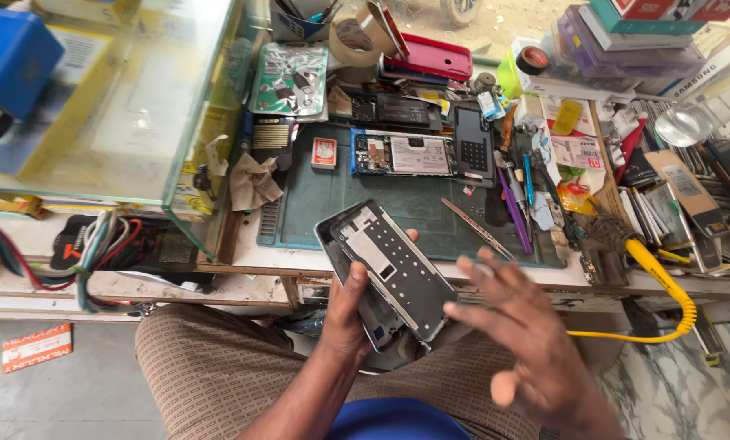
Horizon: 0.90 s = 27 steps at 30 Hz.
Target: The person disassembles a smartphone, removes the back cover, and uses tweezers to pry and separate internal components. They handle the phone casing and internal parts, then reposition the device on the workbench.
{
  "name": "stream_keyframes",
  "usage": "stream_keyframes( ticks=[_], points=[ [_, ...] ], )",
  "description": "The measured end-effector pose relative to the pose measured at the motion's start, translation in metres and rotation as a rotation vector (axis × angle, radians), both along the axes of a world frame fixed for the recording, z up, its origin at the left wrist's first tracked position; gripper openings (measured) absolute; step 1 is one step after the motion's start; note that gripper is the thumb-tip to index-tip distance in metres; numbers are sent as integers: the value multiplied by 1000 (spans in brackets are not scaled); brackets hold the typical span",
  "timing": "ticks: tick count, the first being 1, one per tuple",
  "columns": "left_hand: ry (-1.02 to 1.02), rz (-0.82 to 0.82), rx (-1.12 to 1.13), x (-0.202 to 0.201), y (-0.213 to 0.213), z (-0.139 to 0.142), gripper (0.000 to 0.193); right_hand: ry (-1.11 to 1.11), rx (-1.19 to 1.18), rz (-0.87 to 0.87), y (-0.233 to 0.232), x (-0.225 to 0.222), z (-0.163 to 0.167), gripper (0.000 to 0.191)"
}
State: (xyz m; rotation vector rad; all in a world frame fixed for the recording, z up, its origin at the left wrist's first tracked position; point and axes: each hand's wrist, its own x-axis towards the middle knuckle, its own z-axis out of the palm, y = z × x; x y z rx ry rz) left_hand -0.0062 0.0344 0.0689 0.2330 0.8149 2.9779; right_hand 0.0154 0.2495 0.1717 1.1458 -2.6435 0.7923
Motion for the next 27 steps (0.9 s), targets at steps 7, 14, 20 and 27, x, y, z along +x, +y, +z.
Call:
stream_keyframes(
  ticks=[7,14,20,27],
  points=[
    [6,-25,10,2,14,1,82,128,-82,-15,-10,11,-18,51],
    [-40,56,-46,0,8,0,80,166,-348,-191,-17,6,-48,27],
    [4,88,-126,-2,2,8,87,-451,-1264,-329,-9,-5,-83,23],
    [-91,-2,-41,0,-1,5,87,-1189,-1601,-180,2,-7,-105,23]
  ],
)
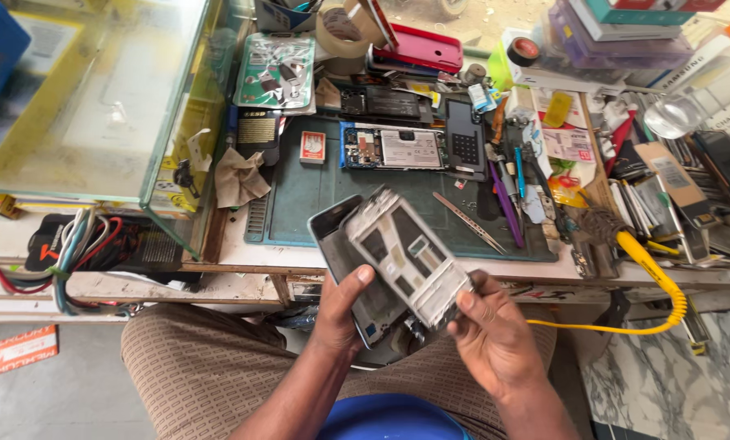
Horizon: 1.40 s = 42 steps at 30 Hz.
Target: The person disassembles a smartphone, removes the back cover, and uses tweezers to pry and separate internal components. They handle the phone casing and internal parts, then reposition the device on the workbench.
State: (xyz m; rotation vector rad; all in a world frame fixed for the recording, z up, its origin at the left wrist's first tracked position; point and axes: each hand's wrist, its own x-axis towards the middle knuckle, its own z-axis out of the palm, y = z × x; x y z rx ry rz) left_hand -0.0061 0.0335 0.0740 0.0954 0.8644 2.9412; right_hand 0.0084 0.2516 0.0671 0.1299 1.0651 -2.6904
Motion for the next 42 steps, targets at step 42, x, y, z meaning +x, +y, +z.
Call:
stream_keyframes(
  ticks=[42],
  points=[
    [-299,254,-56,1,1,-10,45,203,1079,-22,10,-71,2,42]
  ],
)
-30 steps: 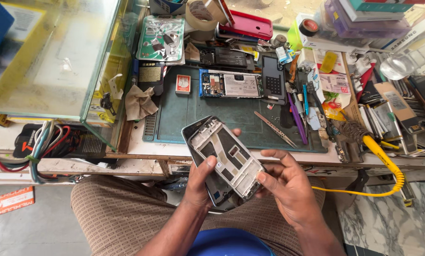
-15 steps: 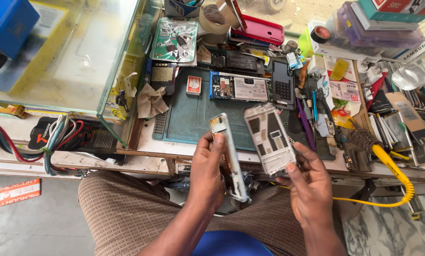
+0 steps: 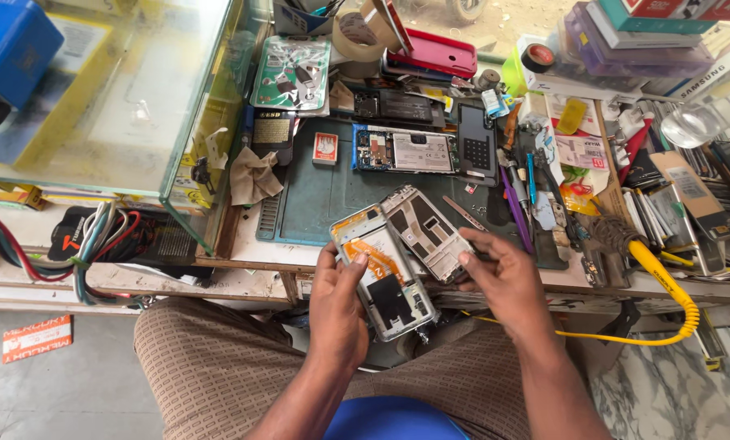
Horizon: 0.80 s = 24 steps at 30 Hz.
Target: The person disassembles a smartphone, removes the back cover, and uses tweezers to pry and separate internal components. They handle the phone casing and internal parts, then reposition the device on the workbench.
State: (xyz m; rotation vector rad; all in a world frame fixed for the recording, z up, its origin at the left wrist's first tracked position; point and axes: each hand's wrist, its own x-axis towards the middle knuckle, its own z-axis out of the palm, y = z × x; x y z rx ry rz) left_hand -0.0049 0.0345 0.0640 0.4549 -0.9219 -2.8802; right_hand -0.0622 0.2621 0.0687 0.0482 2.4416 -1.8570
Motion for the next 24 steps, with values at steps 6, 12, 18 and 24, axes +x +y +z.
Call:
stream_keyframes(
  ticks=[6,12,18,24],
  points=[
    [33,21,-21,8,-3,-15,47,237,643,29,-21,-6,43,36],
    [165,-50,45,19,2,-25,66,520,791,187,-89,16,67,82],
    [191,-71,113,26,8,-18,81,575,802,202,-126,18,80,80],
    [278,-69,77,25,7,-12,85,569,860,176,-133,17,76,72]
  ],
)
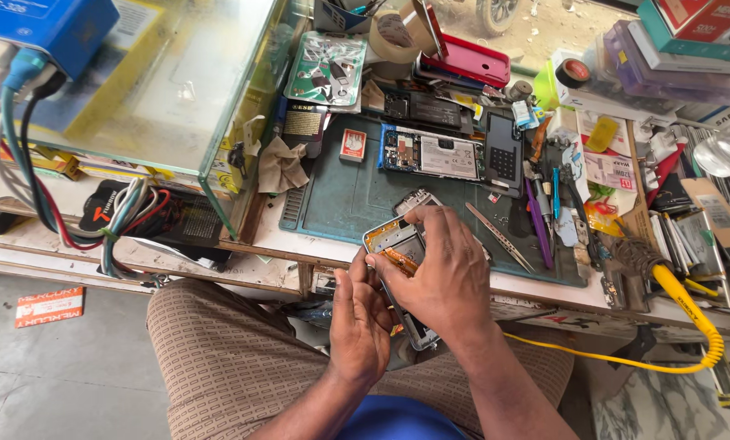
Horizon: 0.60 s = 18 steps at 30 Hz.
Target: The person disassembles a smartphone, removes the back cover, and uses tweezers to pry and separate internal components. They handle the phone casing and internal parts, then reposition the device on the workbench.
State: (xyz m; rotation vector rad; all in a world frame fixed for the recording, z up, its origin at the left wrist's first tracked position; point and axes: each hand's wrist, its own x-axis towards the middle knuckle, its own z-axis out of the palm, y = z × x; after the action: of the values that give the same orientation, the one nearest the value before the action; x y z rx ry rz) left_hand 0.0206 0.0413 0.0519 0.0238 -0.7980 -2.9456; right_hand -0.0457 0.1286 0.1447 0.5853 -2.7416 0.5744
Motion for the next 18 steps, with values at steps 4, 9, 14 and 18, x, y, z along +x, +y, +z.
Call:
stream_keyframes(
  ticks=[4,9,14,18],
  points=[
    [-37,1,21,-3,1,1,85,40,5,-2,4,1,-4,74],
    [11,61,68,-10,-10,5,83,-37,-16,-20,31,25,2,74],
    [-25,130,58,-16,-19,6,83,-88,-31,-20,55,53,-10,78],
    [-33,113,59,-18,-16,7,83,-81,-49,-48,62,59,-26,77]
  ],
)
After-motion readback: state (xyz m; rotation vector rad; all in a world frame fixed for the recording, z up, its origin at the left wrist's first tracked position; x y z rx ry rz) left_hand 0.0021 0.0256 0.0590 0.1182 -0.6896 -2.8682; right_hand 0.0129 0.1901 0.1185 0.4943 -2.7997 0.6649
